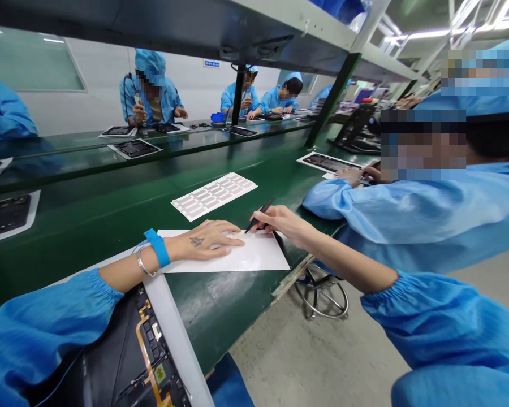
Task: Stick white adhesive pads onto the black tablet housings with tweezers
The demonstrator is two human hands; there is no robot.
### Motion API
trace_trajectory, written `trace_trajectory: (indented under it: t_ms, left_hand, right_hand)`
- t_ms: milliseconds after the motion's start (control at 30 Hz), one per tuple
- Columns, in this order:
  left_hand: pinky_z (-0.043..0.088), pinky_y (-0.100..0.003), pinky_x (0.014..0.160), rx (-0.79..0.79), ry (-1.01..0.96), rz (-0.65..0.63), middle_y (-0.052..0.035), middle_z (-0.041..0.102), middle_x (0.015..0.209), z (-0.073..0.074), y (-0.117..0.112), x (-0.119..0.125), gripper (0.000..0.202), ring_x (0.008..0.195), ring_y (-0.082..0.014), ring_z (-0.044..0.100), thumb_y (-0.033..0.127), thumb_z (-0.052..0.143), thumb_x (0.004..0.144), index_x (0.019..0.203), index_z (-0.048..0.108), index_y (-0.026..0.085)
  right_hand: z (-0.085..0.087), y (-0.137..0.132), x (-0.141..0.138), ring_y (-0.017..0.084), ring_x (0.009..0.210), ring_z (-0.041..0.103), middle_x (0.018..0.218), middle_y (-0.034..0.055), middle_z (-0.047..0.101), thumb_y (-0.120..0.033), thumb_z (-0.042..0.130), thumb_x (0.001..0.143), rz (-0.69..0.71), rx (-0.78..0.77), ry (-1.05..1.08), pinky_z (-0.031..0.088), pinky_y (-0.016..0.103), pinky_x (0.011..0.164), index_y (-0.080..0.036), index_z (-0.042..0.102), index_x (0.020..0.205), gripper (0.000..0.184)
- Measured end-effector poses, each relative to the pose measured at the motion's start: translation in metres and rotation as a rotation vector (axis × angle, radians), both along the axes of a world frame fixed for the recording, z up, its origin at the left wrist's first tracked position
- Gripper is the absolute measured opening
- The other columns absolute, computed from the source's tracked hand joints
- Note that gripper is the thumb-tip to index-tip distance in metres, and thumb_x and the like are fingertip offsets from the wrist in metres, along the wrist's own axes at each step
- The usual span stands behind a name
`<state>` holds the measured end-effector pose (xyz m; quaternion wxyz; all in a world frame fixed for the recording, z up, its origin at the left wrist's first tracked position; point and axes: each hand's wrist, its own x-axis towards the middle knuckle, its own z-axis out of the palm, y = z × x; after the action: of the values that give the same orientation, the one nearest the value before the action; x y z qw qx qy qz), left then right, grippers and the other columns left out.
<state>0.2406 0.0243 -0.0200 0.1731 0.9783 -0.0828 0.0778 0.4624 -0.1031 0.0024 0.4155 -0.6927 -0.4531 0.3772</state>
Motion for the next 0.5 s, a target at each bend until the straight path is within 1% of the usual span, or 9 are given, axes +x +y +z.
trace_trajectory:
  t_ms: [100, 200, 267, 333, 433, 500]
  left_hand:
    - [0.033, -0.043, 0.108, 0.019, 0.006, 0.012, -0.0059, 0.045, 0.148, 0.000, 0.000, 0.000, 0.039, 0.138, -0.0251, 0.038, 0.038, 0.037, 0.101, 0.135, 0.056, 0.032]
    - [0.034, -0.042, 0.108, 0.042, -0.010, 0.016, -0.0065, 0.046, 0.148, 0.002, -0.001, -0.002, 0.040, 0.138, -0.0243, 0.038, 0.038, 0.036, 0.102, 0.136, 0.056, 0.032]
    - [0.035, -0.042, 0.106, 0.063, -0.022, 0.008, -0.0080, 0.046, 0.147, 0.003, -0.001, -0.003, 0.040, 0.137, -0.0241, 0.039, 0.036, 0.036, 0.102, 0.136, 0.056, 0.030]
    - [0.036, -0.042, 0.105, 0.089, -0.022, 0.004, -0.0089, 0.046, 0.147, 0.003, -0.001, -0.003, 0.040, 0.137, -0.0241, 0.040, 0.034, 0.036, 0.102, 0.135, 0.057, 0.028]
    - [0.037, -0.041, 0.106, 0.128, -0.011, 0.022, -0.0076, 0.048, 0.146, 0.002, -0.003, 0.000, 0.038, 0.136, -0.0238, 0.042, 0.032, 0.039, 0.101, 0.135, 0.057, 0.028]
    - [0.034, -0.039, 0.110, 0.162, -0.020, 0.024, -0.0074, 0.048, 0.146, 0.005, -0.008, -0.001, 0.038, 0.137, -0.0231, 0.042, 0.032, 0.041, 0.101, 0.135, 0.057, 0.026]
  right_hand:
    - [0.002, 0.002, 0.000, 0.017, 0.070, 0.059, 0.078, 0.0086, 0.074, -0.068, 0.071, 0.069, 0.028, -0.007, -0.035, 0.041, 0.028, 0.058, -0.019, 0.071, 0.079, 0.051]
    - [0.001, 0.003, -0.006, 0.015, 0.066, 0.054, 0.074, 0.0057, 0.070, -0.070, 0.070, 0.067, 0.040, 0.021, -0.086, 0.037, 0.027, 0.054, -0.019, 0.071, 0.075, 0.052]
    - [-0.002, 0.002, -0.012, 0.013, 0.061, 0.051, 0.071, 0.0039, 0.067, -0.069, 0.071, 0.067, 0.004, 0.046, -0.089, 0.037, 0.026, 0.053, -0.018, 0.069, 0.071, 0.051]
    - [-0.004, 0.000, -0.017, 0.013, 0.058, 0.050, 0.068, 0.0031, 0.065, -0.069, 0.072, 0.066, -0.053, 0.073, -0.058, 0.039, 0.027, 0.054, -0.018, 0.068, 0.072, 0.051]
    - [-0.001, -0.001, -0.023, 0.017, 0.063, 0.057, 0.070, 0.0052, 0.066, -0.073, 0.069, 0.065, -0.157, 0.172, -0.032, 0.048, 0.033, 0.062, -0.020, 0.067, 0.075, 0.054]
    - [0.006, -0.002, -0.028, 0.025, 0.077, 0.064, 0.078, 0.0097, 0.069, -0.077, 0.063, 0.067, -0.233, 0.278, -0.090, 0.051, 0.041, 0.073, -0.023, 0.065, 0.077, 0.055]
